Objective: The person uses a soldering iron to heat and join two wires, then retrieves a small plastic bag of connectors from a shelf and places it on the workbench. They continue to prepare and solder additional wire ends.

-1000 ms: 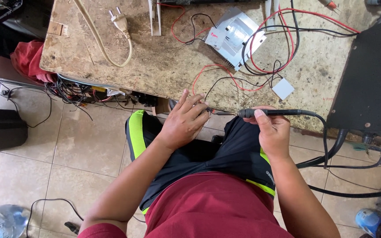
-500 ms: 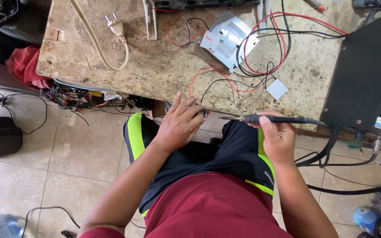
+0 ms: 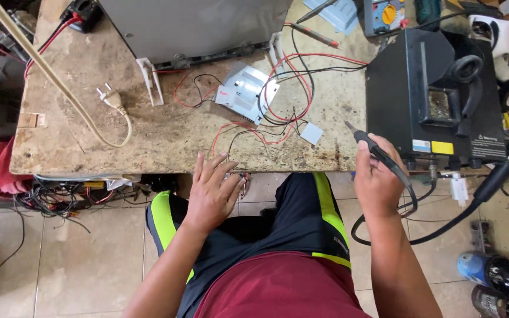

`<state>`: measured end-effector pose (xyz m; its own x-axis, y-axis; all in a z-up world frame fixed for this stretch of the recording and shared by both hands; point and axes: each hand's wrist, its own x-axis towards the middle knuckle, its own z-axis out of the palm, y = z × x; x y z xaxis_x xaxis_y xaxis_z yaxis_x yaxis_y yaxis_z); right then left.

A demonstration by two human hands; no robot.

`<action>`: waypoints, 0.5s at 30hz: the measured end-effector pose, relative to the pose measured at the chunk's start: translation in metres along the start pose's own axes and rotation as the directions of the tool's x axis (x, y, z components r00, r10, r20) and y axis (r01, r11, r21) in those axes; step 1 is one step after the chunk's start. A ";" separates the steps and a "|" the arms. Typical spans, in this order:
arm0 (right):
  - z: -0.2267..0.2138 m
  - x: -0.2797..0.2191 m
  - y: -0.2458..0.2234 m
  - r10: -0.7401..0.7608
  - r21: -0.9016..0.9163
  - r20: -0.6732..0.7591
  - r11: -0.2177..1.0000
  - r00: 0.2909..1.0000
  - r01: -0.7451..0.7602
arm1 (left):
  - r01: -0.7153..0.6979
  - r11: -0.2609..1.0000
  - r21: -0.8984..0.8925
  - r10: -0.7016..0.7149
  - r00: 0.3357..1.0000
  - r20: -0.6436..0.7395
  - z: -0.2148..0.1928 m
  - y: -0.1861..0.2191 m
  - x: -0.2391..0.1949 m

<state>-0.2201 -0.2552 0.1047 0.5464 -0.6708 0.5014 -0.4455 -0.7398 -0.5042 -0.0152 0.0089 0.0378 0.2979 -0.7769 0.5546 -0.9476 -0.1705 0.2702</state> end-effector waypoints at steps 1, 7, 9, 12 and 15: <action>-0.008 0.003 -0.007 -0.101 0.029 -0.091 0.994 0.991 0.104 | 0.035 0.999 -0.018 -0.036 0.997 -0.070 -0.001 0.003 0.002; -0.066 0.011 0.000 -0.087 0.178 -0.445 0.967 0.891 0.183 | 0.068 0.998 -0.017 -0.070 0.981 -0.182 0.013 0.026 -0.024; -0.079 0.023 0.020 -0.065 0.218 -0.565 0.950 0.822 0.225 | -0.006 0.994 -0.107 -0.008 0.993 -0.122 0.032 0.026 -0.044; -0.089 0.051 0.039 0.024 0.189 -0.549 0.977 0.835 0.096 | 0.146 0.973 -0.179 -0.103 0.968 0.228 0.085 0.011 -0.091; -0.084 0.079 0.042 0.175 0.286 -0.497 0.958 0.850 -0.030 | 0.330 0.938 -0.109 -0.235 0.833 0.500 0.125 -0.007 -0.119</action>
<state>-0.2552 -0.3442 0.1821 0.0344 -0.7256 0.6872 -0.2409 -0.6734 -0.6990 -0.0588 0.0272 -0.1285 0.4131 -0.9107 0.0049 -0.7778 -0.3500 0.5221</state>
